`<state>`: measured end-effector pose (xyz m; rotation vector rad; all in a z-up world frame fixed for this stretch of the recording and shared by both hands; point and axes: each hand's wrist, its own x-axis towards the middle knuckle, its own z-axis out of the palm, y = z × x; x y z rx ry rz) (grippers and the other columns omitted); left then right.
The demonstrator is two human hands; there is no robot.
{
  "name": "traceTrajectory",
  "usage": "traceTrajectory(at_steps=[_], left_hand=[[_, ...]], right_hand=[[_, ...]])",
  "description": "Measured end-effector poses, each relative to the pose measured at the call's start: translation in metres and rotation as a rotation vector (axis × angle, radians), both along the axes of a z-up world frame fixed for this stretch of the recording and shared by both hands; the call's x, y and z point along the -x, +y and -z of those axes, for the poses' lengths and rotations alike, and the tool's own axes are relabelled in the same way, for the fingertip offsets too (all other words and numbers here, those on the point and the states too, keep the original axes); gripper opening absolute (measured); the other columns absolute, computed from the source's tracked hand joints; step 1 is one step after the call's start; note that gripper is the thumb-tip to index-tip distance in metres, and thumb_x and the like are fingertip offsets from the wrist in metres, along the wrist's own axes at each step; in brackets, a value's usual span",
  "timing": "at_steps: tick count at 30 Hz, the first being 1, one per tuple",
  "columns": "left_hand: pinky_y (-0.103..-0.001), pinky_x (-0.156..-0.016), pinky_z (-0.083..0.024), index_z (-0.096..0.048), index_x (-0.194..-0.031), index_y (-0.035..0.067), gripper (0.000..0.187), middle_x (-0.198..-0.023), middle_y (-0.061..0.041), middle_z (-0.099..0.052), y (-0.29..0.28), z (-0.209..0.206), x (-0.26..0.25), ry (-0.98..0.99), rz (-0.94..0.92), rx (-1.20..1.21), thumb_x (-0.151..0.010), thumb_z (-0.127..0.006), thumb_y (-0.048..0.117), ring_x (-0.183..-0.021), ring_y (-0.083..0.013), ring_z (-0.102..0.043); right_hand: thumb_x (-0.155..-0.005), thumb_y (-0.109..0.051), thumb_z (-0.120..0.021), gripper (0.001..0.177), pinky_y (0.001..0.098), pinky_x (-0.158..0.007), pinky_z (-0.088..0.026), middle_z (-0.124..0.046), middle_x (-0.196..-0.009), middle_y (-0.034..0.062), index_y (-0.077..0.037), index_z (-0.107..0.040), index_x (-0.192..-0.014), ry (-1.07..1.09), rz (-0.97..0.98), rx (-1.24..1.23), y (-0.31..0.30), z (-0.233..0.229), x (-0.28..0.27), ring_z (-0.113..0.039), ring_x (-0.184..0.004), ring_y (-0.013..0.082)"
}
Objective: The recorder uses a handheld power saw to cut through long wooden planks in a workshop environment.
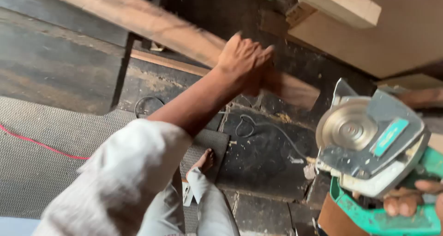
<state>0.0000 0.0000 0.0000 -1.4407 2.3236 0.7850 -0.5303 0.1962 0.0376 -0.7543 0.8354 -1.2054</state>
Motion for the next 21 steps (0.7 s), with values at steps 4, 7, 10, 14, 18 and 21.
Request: traceTrajectory(at_steps=[4, 7, 10, 14, 18, 21], left_hand=[[-0.053, -0.101, -0.042, -0.047, -0.147, 0.021, 0.093, -0.121, -0.012, -0.061, 0.014, 0.051, 0.015, -0.014, -0.072, 1.036, -0.063, -0.061, 0.06, -0.108, -0.0288, -0.059], [-0.044, -0.09, -0.041, -0.045, -0.143, 0.017, 0.067, -0.114, -0.012, -0.059, 0.016, 0.049, 0.011, -0.157, 0.04, 0.882, -0.084, -0.065, 0.042, -0.106, -0.0271, -0.057], [-0.043, -0.088, -0.041, -0.051, -0.138, 0.009, 0.056, -0.11, -0.013, -0.06, 0.003, 0.055, 0.018, -0.099, -0.013, 0.733, -0.095, -0.063, 0.043, -0.103, -0.028, -0.057], [-0.041, -0.087, -0.041, -0.055, -0.134, 0.009, 0.048, -0.103, -0.009, -0.062, -0.009, 0.045, 0.022, -0.07, -0.077, 0.631, -0.098, -0.058, 0.042, -0.099, -0.0257, -0.059], [-0.041, -0.084, -0.039, -0.056, -0.127, 0.011, 0.048, -0.102, -0.008, -0.062, -0.016, 0.043, 0.023, -0.05, -0.071, 0.54, -0.089, -0.059, 0.041, -0.1, -0.0241, -0.059], [-0.041, -0.079, -0.04, -0.054, -0.131, 0.013, 0.046, -0.093, -0.007, -0.063, -0.018, 0.071, 0.029, -0.064, -0.08, 0.685, -0.092, -0.056, 0.038, -0.09, -0.0235, -0.061]], right_hand=[[-0.125, -0.022, -0.031, 0.041, 0.0556, -0.103, -0.05, -0.057, -0.097, 0.0212, 0.012, -0.05, -0.138, -0.009, 0.056, -0.111, 0.008, 0.009, 0.014, -0.056, -0.096, 0.0344], [-0.121, -0.015, -0.029, 0.04, 0.0591, -0.103, -0.047, -0.055, -0.094, 0.0245, 0.016, -0.051, -0.133, 0.003, 0.113, -0.227, -0.021, -0.026, -0.034, -0.054, -0.096, 0.0366], [-0.108, -0.059, -0.041, 0.06, 0.0555, -0.071, -0.054, -0.058, -0.081, 0.0175, -0.001, -0.055, -0.116, 0.652, 0.263, -0.684, -0.054, -0.071, -0.158, -0.058, -0.077, 0.0312], [-0.112, -0.009, -0.056, 0.021, 0.0405, -0.072, -0.049, -0.052, -0.081, 0.0194, 0.011, -0.051, -0.109, 0.636, 0.374, -0.027, -0.027, -0.055, -0.191, -0.048, -0.066, 0.0238], [-0.105, -0.004, -0.055, 0.014, 0.0373, -0.063, -0.049, -0.056, -0.098, 0.0142, 0.005, -0.051, -0.115, 0.768, 0.359, 0.179, -0.056, -0.078, -0.249, -0.05, -0.068, 0.0227], [-0.109, -0.016, -0.06, 0.024, 0.0396, -0.067, -0.049, -0.059, -0.098, 0.0125, 0.0, -0.054, -0.126, 0.84, 0.367, 0.076, -0.069, -0.085, -0.253, -0.051, -0.074, 0.0227]])
